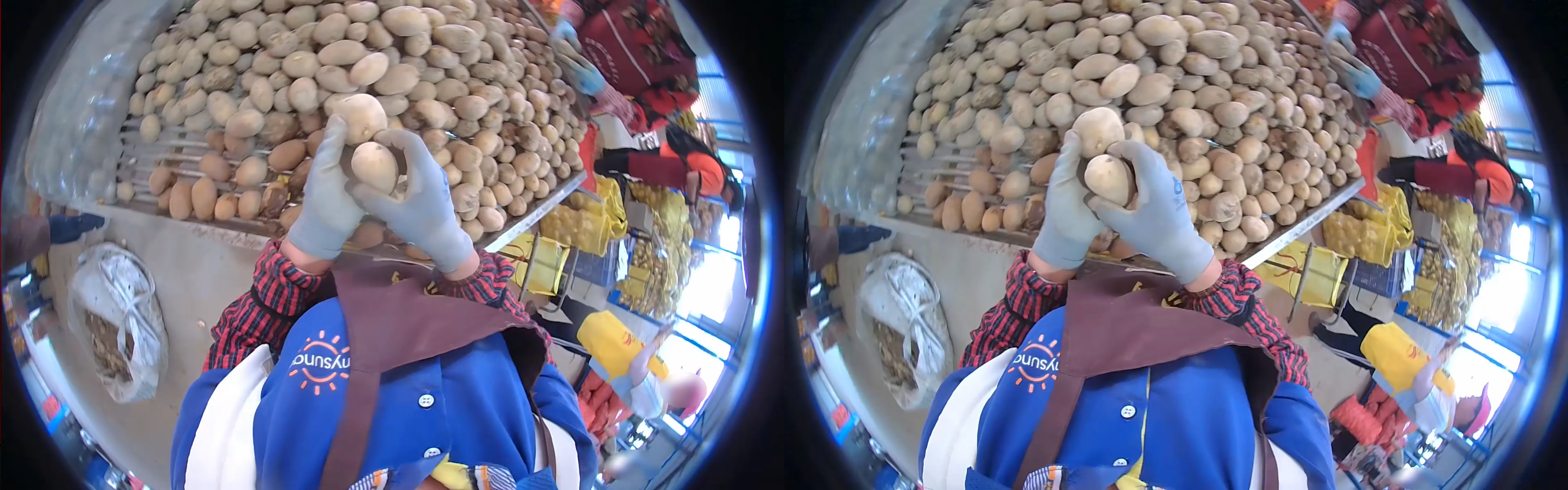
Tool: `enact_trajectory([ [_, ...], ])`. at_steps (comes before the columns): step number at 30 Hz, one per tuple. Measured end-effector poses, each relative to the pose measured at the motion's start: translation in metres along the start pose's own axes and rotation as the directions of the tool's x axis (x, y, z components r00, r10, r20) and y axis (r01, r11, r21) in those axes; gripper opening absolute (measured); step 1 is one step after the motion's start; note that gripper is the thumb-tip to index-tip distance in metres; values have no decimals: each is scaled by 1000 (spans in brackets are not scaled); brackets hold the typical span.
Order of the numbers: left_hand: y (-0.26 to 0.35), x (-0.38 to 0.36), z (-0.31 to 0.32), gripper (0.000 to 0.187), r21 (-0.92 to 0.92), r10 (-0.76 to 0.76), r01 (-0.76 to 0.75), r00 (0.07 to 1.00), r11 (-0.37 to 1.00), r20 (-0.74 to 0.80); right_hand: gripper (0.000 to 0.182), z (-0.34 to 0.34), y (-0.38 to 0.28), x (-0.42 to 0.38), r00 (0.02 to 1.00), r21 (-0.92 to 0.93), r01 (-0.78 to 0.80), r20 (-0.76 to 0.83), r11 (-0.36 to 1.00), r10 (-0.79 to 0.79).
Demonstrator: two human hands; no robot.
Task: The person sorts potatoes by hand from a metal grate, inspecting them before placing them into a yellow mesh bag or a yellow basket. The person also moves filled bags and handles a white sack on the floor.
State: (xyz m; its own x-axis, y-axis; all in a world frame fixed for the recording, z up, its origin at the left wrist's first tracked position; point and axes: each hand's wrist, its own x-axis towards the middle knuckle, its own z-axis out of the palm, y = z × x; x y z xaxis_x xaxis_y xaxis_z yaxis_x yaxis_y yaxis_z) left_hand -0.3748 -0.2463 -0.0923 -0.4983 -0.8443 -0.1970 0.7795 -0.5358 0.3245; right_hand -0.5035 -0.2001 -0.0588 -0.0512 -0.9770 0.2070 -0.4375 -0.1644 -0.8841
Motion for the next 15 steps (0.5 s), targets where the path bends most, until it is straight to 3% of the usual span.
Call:
enact_trajectory([
  [1,1,2,3,58,-141,-23,33,997,989,76,65,-11,-3,-4,996,132,-83,46,988,78],
  [2,2,2,3,58,-141,-51,63,995,988,84,65,-19,1,-9,995,124,-97,23,988,95],
  [3,6,2,0,58,-172,-94,123,982,977,165,63,-25,9,-12,971,587,-239,124,773,206],
  [4,11,4,-3,58,-197,-141,193,958,961,249,62,-32,17,-17,939,883,-319,246,343,241],
  [5,11,8,-19,59,-301,-167,226,963,927,211,56,-40,22,-23,926,940,-332,309,77,218],
  [6,9,8,-16,59,-298,-204,267,952,916,227,56,-46,22,-30,931,949,-302,274,88,241],
  [8,6,2,-6,60,-236,-224,225,974,946,30,56,-55,21,-42,905,956,-183,255,-229,339],
  [9,3,1,-7,61,-241,-250,258,966,935,66,57,-59,37,-48,954,931,-183,246,-316,173],
  [12,-11,-7,10,59,-167,-266,275,961,947,72,60,-71,42,-59,965,959,-91,150,-267,213],
  [13,-16,-9,13,59,-161,-251,260,965,952,74,64,-79,44,-61,961,959,-128,183,-254,208],
  [15,-27,-13,17,59,-111,-282,307,940,945,193,60,-91,33,-56,964,971,-117,161,-207,210],
])
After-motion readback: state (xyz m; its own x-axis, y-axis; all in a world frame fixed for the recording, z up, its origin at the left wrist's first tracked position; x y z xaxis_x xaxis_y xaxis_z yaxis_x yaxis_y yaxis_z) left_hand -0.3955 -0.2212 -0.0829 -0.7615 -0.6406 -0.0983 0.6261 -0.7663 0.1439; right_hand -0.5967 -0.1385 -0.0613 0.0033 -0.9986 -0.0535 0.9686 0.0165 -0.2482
